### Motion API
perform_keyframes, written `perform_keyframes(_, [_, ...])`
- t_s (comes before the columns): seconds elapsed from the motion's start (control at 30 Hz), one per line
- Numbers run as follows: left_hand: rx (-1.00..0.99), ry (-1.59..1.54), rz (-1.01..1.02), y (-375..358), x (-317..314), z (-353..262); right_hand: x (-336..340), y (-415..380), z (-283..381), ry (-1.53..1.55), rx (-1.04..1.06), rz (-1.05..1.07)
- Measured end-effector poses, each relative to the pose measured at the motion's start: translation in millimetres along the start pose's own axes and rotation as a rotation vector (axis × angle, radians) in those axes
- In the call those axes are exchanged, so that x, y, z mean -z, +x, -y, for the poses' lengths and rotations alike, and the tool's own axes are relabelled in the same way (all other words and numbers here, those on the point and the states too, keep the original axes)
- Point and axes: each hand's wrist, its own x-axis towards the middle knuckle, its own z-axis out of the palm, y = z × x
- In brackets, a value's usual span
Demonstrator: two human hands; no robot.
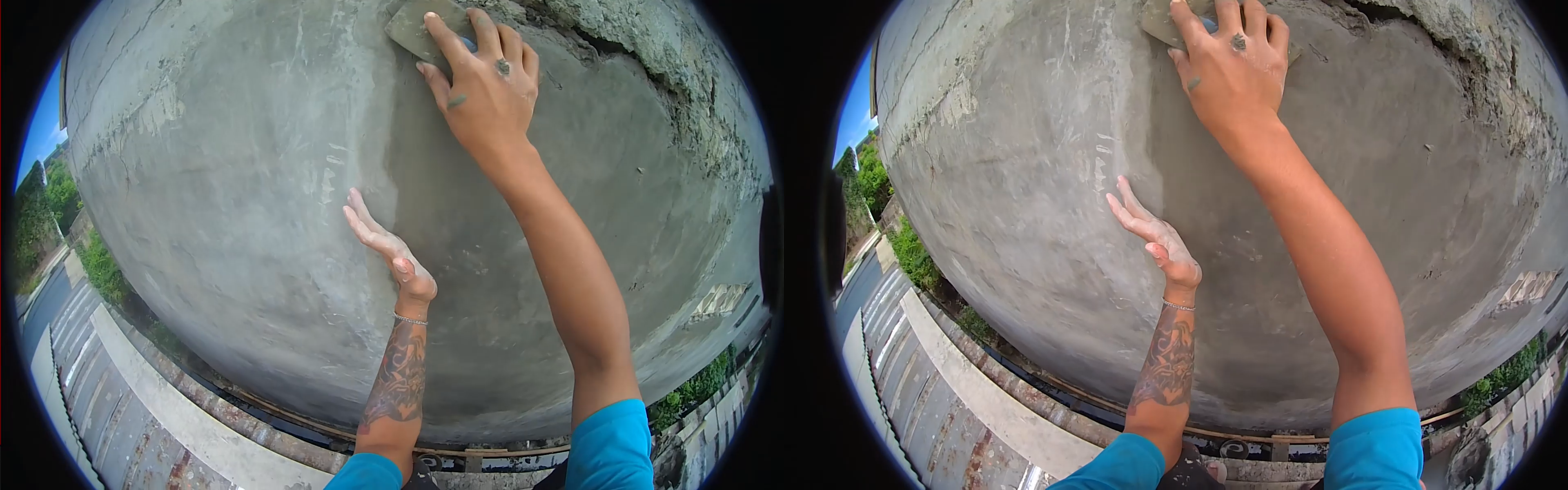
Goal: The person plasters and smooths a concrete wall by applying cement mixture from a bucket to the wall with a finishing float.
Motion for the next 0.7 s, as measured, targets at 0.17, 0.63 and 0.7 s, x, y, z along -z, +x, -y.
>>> perform_keyframes(0.17, [-0.032, -0.006, 0.011, 4, -2, -1, 54, -107, 15, 0.035, 0.124, 0.284])
perform_keyframes(0.63, [-0.046, -0.01, -0.049, -3, -9, -1, 46, -123, 28, 0.251, 0.38, 0.381])
perform_keyframes(0.7, [-0.064, 0.021, -0.057, -2, -6, 1, 51, -96, 1, 0.18, 0.266, 0.323])
